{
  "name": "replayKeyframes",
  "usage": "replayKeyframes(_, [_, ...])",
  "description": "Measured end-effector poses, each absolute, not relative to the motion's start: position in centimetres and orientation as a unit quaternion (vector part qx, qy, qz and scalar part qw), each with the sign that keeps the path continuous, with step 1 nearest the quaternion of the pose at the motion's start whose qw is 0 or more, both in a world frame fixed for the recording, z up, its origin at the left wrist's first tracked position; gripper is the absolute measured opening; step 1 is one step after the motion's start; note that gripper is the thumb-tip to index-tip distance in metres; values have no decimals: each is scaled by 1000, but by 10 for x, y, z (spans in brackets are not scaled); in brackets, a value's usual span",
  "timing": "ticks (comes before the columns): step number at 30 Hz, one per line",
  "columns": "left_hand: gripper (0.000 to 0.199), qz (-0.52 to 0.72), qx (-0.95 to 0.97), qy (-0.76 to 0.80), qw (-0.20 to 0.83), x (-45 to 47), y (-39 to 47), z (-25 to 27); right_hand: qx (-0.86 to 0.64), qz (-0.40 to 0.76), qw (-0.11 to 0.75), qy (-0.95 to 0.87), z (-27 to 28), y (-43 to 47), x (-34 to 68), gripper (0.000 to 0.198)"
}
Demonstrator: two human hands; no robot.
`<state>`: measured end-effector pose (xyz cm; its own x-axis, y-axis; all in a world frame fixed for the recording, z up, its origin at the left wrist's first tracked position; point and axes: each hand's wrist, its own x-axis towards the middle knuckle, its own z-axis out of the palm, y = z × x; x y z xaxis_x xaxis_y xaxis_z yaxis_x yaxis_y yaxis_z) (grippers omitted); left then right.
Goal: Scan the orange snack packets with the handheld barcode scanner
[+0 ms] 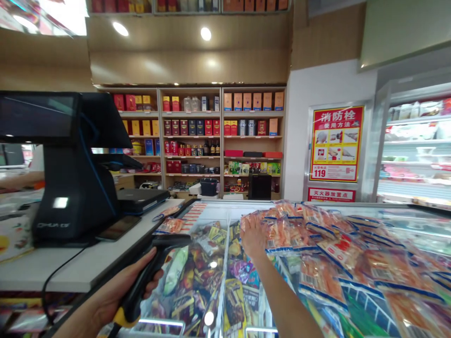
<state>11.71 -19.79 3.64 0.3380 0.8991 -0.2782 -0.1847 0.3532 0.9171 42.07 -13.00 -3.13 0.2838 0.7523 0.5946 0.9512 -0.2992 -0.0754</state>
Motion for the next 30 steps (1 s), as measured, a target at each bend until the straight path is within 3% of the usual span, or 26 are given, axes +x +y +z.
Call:
replayKeyframes(5, [35,379,397,436,713,84,-189,32,-735,-245,237,-586,-22,-111,378,42])
replayKeyframes(12, [33,441,343,473,681,44,-175,23,-659,-109,259,-698,-36,-71,278,37])
replayKeyframes(18, [33,452,323,496,667,27,-175,24,-618,-62,244,-745,-39,-38,216,29])
replayKeyframes(24, [36,464,327,487,664,29,-163,15,-618,-84,219,-750,-44,-12,206,25])
replayKeyframes(30, [43,438,339,478,682,32,-151,3,-628,-81,255,-730,-50,-19,223,20])
